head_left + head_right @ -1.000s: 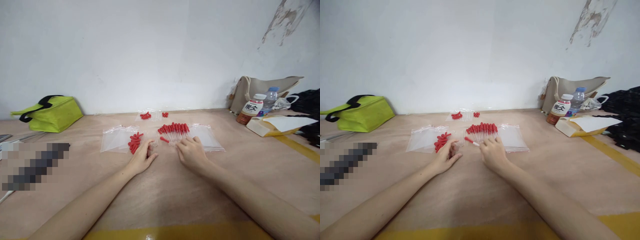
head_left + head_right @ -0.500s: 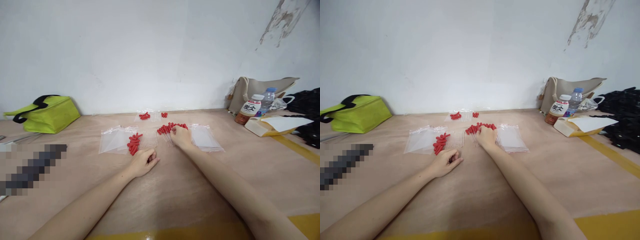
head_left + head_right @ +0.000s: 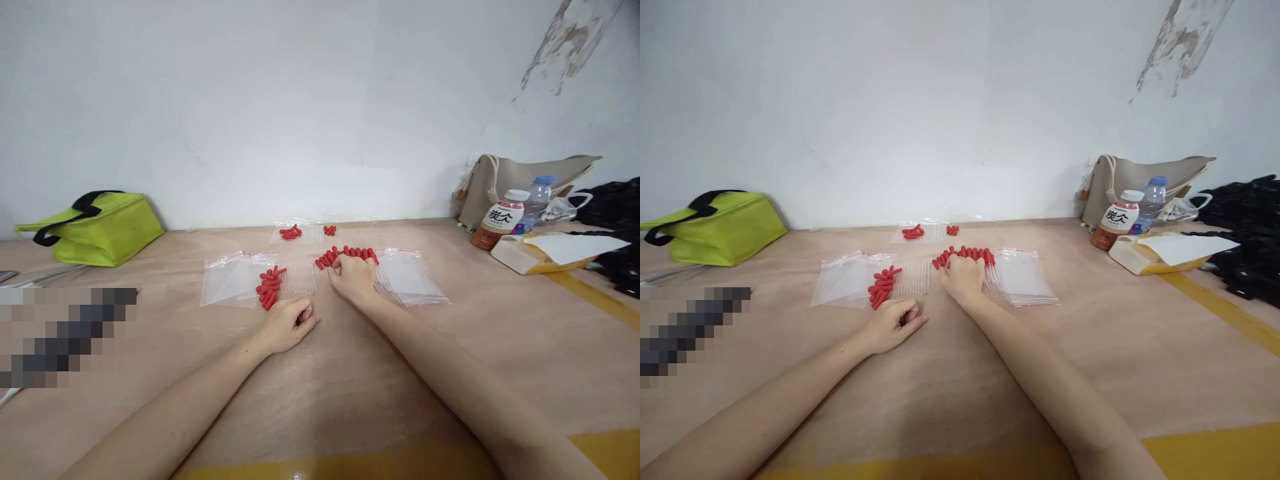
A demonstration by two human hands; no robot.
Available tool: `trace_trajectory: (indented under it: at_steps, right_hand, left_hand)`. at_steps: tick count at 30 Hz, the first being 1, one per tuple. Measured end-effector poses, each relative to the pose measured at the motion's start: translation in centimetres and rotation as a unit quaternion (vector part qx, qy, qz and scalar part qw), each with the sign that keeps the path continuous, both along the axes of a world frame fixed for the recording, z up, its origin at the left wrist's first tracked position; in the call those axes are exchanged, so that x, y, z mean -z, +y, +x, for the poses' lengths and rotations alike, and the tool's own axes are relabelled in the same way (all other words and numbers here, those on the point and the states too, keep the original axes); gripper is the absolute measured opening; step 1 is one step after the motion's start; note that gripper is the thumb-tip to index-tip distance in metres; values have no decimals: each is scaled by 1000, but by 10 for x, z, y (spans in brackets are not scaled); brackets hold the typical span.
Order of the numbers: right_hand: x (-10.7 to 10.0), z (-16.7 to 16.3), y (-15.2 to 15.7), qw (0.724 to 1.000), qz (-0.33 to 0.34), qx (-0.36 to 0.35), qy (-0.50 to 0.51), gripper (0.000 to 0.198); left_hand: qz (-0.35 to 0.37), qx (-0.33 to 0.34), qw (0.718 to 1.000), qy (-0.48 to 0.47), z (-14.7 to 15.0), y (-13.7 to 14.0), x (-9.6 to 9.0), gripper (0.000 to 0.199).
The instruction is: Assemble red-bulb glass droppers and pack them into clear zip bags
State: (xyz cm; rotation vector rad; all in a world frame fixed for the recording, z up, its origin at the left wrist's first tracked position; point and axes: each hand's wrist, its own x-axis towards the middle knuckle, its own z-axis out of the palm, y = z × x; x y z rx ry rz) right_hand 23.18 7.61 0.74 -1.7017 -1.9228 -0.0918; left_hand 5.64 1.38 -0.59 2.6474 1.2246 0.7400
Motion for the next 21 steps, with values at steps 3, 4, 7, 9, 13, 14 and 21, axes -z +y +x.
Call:
trace_trajectory:
  at_steps: [3,4,7,9,13,14,21]
  right_hand:
    - [-4,-17,0,998,-59,-8,-27,27]
    - [-4,-23,2,996,-77,-2,-33,28]
    - [-4,-36,10,993,-111,16,-39,26]
    - [-3,-41,15,991,-128,26,-39,27]
    - [-4,-46,20,987,-148,37,-41,24]
    - [-4,-47,20,987,-151,37,-43,23]
    - [-5,-53,19,986,-159,34,-48,22]
  left_hand:
    - [77,-26,997,9,-9,0,-5,20]
    - [114,-54,992,13,-13,0,-7,20]
    - [195,-168,966,25,-30,4,-15,19]
    - [200,-225,953,31,-39,8,-17,17]
    - [134,-277,951,24,-46,13,-16,19]
    - [114,-282,952,12,-47,14,-15,20]
    - [7,-340,940,-38,-56,24,-17,28]
